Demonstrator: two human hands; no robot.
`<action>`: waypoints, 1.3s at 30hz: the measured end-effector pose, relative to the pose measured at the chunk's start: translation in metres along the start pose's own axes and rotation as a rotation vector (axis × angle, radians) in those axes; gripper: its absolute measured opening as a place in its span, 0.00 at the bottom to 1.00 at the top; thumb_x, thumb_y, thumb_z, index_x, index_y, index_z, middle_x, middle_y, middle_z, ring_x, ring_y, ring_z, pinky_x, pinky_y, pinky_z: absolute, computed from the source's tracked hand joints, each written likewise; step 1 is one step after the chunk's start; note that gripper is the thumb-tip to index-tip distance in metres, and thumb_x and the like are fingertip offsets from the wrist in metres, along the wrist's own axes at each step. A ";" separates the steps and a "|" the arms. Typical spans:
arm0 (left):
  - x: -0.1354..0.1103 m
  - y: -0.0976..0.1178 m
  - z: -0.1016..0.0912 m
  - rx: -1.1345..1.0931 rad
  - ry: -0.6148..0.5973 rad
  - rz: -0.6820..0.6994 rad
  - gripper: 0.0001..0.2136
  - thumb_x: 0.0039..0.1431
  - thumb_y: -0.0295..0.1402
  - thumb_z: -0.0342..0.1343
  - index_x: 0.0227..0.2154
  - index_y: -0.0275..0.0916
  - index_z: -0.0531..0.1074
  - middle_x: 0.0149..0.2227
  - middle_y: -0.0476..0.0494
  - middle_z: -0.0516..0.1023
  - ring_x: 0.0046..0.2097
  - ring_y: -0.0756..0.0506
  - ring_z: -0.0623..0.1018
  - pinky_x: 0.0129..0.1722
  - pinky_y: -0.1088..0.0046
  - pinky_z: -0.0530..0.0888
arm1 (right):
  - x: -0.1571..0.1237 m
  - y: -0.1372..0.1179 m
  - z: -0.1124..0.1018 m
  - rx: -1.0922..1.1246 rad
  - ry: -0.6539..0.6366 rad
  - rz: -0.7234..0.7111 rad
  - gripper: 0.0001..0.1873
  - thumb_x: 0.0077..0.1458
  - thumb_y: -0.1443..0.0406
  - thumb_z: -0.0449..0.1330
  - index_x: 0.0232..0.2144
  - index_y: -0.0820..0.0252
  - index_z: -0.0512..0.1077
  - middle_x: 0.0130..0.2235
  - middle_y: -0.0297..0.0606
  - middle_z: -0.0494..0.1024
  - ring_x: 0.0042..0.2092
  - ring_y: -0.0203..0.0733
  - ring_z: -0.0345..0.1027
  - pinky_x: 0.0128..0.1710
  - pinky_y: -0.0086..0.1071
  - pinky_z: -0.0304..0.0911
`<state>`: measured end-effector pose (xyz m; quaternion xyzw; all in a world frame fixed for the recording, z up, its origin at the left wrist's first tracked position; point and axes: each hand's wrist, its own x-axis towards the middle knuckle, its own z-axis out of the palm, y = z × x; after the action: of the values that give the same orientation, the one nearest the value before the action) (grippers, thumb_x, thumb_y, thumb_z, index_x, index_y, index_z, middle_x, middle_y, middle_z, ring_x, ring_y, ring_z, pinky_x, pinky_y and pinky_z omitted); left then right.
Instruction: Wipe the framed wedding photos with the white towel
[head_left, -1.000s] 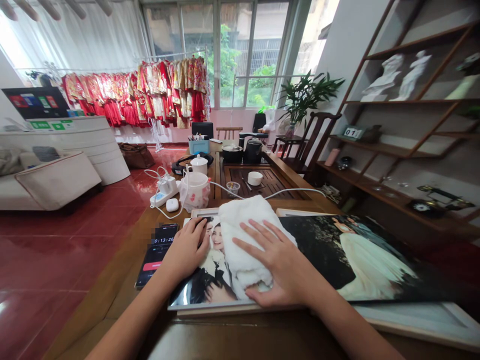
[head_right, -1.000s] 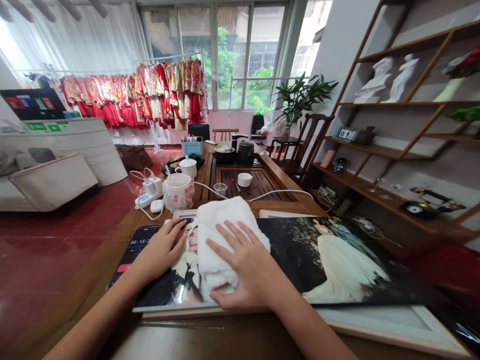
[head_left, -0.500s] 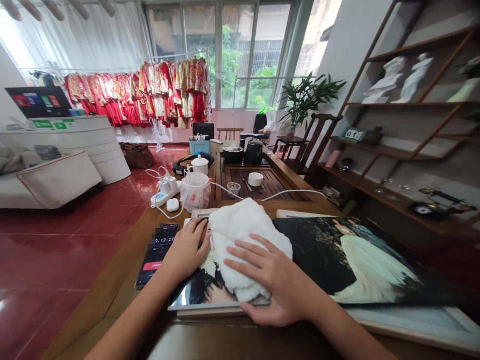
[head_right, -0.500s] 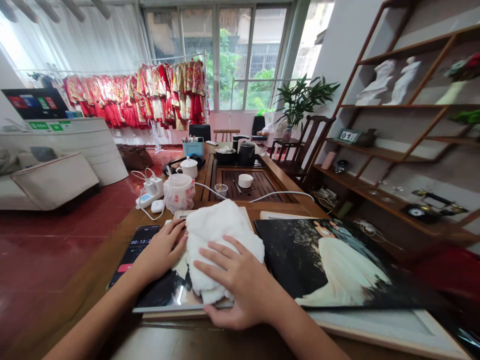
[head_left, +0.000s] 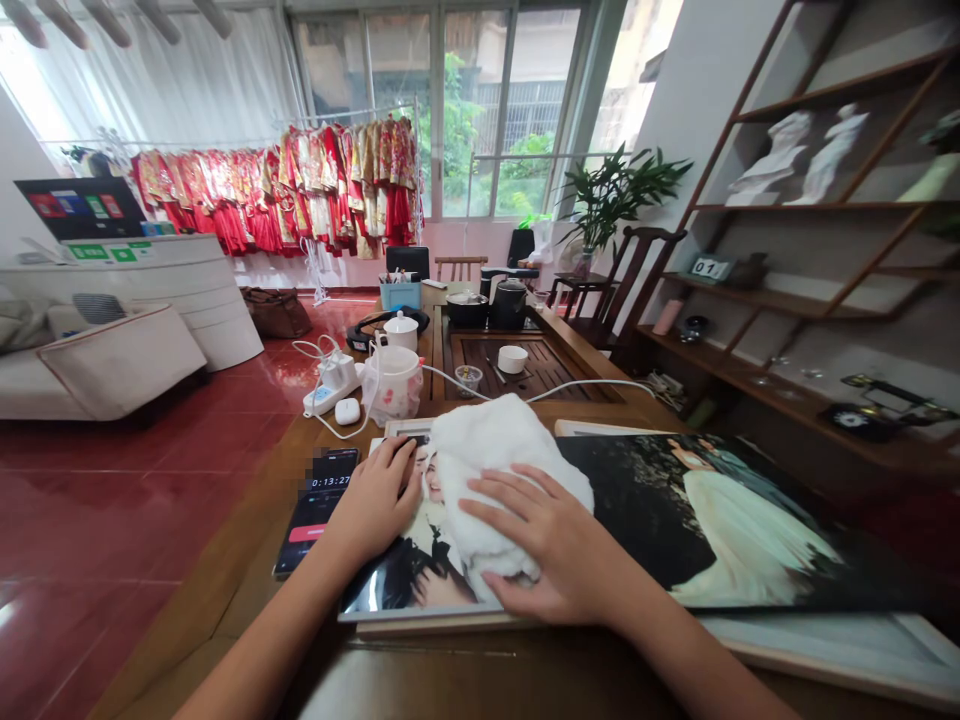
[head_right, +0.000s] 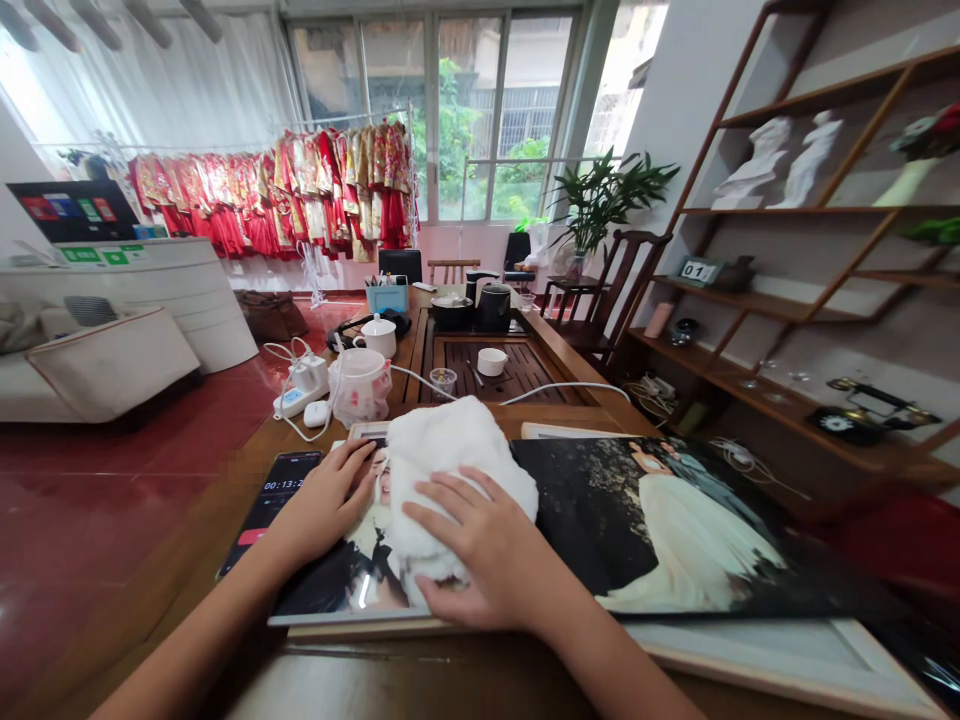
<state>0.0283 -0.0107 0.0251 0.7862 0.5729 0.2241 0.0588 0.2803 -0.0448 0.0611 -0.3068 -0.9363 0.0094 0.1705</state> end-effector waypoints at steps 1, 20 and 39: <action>0.000 0.000 0.000 0.002 -0.001 -0.005 0.20 0.68 0.39 0.43 0.59 0.38 0.63 0.62 0.37 0.63 0.63 0.38 0.64 0.60 0.57 0.63 | 0.000 0.002 0.000 -0.013 0.019 0.031 0.30 0.56 0.53 0.57 0.59 0.52 0.64 0.60 0.41 0.67 0.62 0.49 0.58 0.64 0.48 0.46; -0.001 0.001 -0.004 0.005 0.014 0.049 0.18 0.67 0.34 0.45 0.57 0.39 0.64 0.60 0.38 0.65 0.61 0.39 0.66 0.59 0.58 0.65 | 0.000 -0.010 0.007 -0.047 -0.031 -0.157 0.20 0.66 0.61 0.49 0.59 0.49 0.63 0.62 0.32 0.66 0.61 0.42 0.58 0.63 0.45 0.48; -0.001 0.001 -0.002 0.006 0.006 0.035 0.19 0.67 0.35 0.45 0.58 0.38 0.63 0.61 0.38 0.64 0.62 0.39 0.64 0.60 0.57 0.64 | -0.001 -0.005 0.012 -0.114 0.039 -0.204 0.17 0.65 0.63 0.50 0.55 0.52 0.66 0.59 0.32 0.69 0.59 0.46 0.60 0.60 0.47 0.49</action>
<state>0.0280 -0.0119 0.0273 0.7955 0.5600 0.2259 0.0509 0.2742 -0.0480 0.0500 -0.2194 -0.9581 -0.0671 0.1713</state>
